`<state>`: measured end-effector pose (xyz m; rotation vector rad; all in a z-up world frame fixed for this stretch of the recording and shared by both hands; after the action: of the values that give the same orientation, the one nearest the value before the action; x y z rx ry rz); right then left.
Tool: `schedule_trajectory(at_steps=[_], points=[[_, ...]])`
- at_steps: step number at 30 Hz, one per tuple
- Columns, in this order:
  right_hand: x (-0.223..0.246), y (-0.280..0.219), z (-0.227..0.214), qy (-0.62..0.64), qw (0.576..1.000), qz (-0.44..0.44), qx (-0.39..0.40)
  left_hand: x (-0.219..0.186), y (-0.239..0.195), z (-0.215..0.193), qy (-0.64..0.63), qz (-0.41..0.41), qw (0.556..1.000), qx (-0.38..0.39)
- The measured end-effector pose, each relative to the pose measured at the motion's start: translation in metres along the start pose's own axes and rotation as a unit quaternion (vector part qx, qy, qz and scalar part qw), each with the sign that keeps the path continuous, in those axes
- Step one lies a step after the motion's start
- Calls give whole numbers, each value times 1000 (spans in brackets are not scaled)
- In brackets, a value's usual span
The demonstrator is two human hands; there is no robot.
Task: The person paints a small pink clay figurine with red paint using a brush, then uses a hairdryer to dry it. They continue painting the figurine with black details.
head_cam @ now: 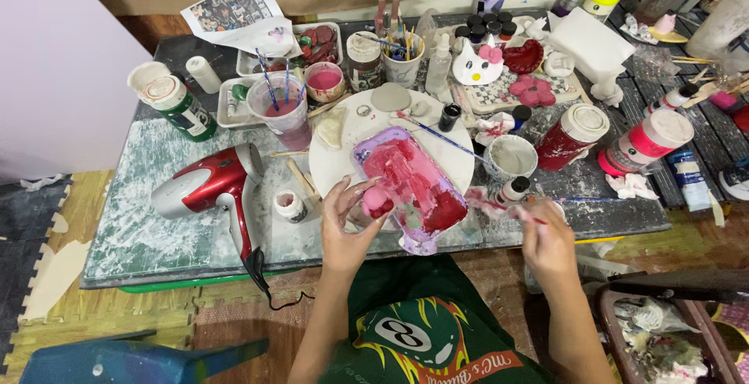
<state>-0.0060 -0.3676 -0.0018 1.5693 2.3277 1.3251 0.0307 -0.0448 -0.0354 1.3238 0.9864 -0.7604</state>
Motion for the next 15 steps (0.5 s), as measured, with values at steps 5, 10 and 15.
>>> schedule_trajectory(at_steps=[5,10,15], points=[[1,-8,-13,-8,996,37,-79,-1,0,-2,7,7,1000,-5],[-2,-20,-18,30,977,140,-159,-2,-2,-3,9,-4,1000,-5],[-2,-25,-8,10,984,127,-127,-2,-2,-4,1,5,1000,-8]])
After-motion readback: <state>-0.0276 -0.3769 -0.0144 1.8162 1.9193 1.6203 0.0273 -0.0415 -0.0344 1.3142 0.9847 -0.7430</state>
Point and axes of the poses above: each hand's wrist, its own y-axis towards the middle knuckle, its own z-axis out of the palm, x = y × z, the point moved 3 cm from there along y, towards the middle knuckle, and after that the axes turned 9 degrees about -z, right-handed, at the moved point
